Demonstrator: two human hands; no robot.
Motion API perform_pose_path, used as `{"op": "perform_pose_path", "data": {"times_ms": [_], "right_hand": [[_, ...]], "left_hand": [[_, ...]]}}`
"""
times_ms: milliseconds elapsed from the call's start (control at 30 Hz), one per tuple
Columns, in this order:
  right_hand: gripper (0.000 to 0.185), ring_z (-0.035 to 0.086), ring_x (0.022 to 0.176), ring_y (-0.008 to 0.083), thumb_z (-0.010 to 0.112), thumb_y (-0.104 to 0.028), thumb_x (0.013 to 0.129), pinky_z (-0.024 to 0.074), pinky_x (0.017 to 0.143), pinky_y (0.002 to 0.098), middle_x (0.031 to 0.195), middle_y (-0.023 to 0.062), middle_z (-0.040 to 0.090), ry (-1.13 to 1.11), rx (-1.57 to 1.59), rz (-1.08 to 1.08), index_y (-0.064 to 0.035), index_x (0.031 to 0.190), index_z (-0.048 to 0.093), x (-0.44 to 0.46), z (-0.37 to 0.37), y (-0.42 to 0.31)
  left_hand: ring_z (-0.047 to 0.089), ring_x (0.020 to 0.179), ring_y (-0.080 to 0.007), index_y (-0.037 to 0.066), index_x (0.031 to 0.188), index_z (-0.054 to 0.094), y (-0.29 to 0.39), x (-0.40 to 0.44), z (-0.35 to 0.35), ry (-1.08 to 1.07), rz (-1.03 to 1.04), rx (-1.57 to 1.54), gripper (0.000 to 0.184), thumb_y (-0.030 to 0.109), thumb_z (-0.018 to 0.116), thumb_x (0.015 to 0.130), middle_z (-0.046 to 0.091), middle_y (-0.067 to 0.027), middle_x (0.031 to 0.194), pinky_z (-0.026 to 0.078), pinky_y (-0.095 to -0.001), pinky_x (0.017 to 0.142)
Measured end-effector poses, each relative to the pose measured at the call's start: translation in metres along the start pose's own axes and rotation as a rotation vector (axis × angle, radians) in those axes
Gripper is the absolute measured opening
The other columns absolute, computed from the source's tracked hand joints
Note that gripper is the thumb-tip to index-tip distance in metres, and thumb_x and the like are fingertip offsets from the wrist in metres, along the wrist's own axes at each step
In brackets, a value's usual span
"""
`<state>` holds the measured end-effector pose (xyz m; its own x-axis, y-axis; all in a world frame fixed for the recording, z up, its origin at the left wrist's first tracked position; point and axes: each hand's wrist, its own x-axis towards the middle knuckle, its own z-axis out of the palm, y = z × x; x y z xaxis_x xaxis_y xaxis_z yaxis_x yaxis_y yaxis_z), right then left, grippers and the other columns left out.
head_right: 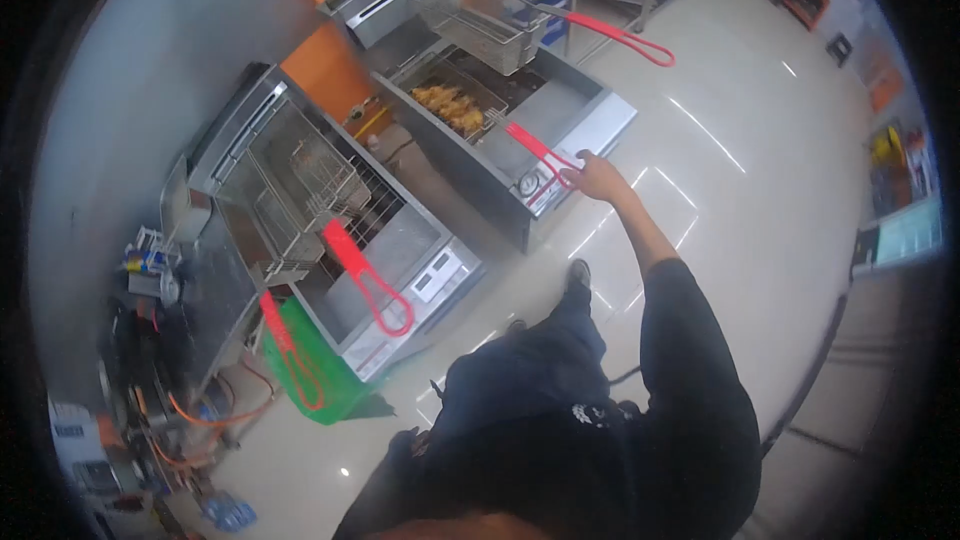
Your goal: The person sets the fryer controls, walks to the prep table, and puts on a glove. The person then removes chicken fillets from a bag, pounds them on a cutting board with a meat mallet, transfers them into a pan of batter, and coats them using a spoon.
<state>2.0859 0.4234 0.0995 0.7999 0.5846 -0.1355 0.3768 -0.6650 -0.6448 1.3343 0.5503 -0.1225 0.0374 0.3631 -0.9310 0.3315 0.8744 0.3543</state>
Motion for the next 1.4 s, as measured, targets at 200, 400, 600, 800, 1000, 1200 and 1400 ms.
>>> {"op": "perform_pose_path", "data": {"times_ms": [200, 400, 600, 800, 1000, 1200, 1400], "right_hand": [[0.023, 0.053, 0.057, 0.0129, 0.062, -0.027, 0.092, 0.0421, 0.052, 0.0272, 0.07, 0.0018, 0.055, -0.903, 0.967, 0.288, -0.009, 0.104, 0.053, 0.101, 0.019, 0.0], [0.025, 0.03, 0.044, 0.0047, 0.065, -0.02, 0.091, 0.0242, 0.039, 0.0236, 0.058, -0.0072, 0.033, -0.934, 1.126, 0.364, -0.0135, 0.094, 0.042, 0.129, -0.008, -0.01], [0.023, 0.037, 0.043, 0.0072, 0.068, -0.02, 0.088, 0.0307, 0.038, 0.0255, 0.057, -0.0038, 0.04, -0.868, 0.789, 0.157, -0.0095, 0.09, 0.047, 0.143, -0.023, 0.0], [0.022, 0.041, 0.042, 0.0098, 0.067, -0.014, 0.087, 0.0374, 0.038, 0.0285, 0.058, -0.001, 0.044, -0.864, 0.846, 0.121, -0.0056, 0.087, 0.047, 0.123, -0.019, -0.01], [0.019, 0.048, 0.043, 0.0116, 0.065, -0.01, 0.087, 0.0416, 0.038, 0.0273, 0.059, 0.0016, 0.049, -0.795, 0.847, 0.002, -0.0035, 0.089, 0.047, 0.089, -0.019, -0.023], [0.02, 0.044, 0.037, 0.0122, 0.064, -0.007, 0.086, 0.0398, 0.035, 0.0274, 0.054, 0.002, 0.045, -0.695, 0.844, -0.015, -0.0028, 0.091, 0.045, 0.055, -0.034, -0.047], [0.02, 0.044, 0.036, 0.012, 0.063, -0.004, 0.086, 0.0385, 0.034, 0.0272, 0.055, 0.0019, 0.045, -0.696, 0.87, 0.024, -0.0021, 0.094, 0.045, 0.039, -0.056, -0.056]], "left_hand": [[0.063, 0.096, -0.0236, 0.01, 0.132, 0.042, -0.124, -0.071, 0.147, 0.089, -0.116, -0.245, 0.045, 0.007, 0.056, 0.089, 0.06, -0.0119, 0.113, 0.053, -0.0333, 0.08], [0.062, 0.099, -0.0239, 0.01, 0.132, 0.041, -0.207, -0.115, 0.296, 0.059, -0.2, -0.354, 0.044, 0.01, 0.054, 0.09, 0.059, -0.0124, 0.114, 0.053, -0.034, 0.081], [0.061, 0.101, -0.0242, 0.01, 0.133, 0.041, -0.236, -0.122, 0.344, 0.06, -0.234, -0.399, 0.043, 0.013, 0.052, 0.091, 0.058, -0.0129, 0.116, 0.052, -0.0347, 0.083], [0.061, 0.103, -0.0244, 0.01, 0.133, 0.041, -0.229, -0.105, 0.335, 0.041, -0.256, -0.405, 0.042, 0.015, 0.05, 0.092, 0.058, -0.0134, 0.118, 0.051, -0.0354, 0.084], [0.06, 0.105, -0.0247, 0.01, 0.133, 0.04, -0.21, -0.085, 0.305, 0.037, -0.255, -0.392, 0.041, 0.018, 0.048, 0.094, 0.057, -0.0139, 0.12, 0.051, -0.0361, 0.085], [0.059, 0.107, -0.025, 0.01, 0.134, 0.04, -0.206, -0.072, 0.291, 0.035, -0.262, -0.404, 0.041, 0.021, 0.046, 0.095, 0.057, -0.0144, 0.122, 0.05, -0.0368, 0.087], [0.058, 0.109, -0.0252, 0.01, 0.134, 0.04, -0.2, -0.053, 0.288, 0.008, -0.274, -0.397, 0.041, 0.024, 0.045, 0.096, 0.056, -0.0149, 0.124, 0.05, -0.0375, 0.088]]}}
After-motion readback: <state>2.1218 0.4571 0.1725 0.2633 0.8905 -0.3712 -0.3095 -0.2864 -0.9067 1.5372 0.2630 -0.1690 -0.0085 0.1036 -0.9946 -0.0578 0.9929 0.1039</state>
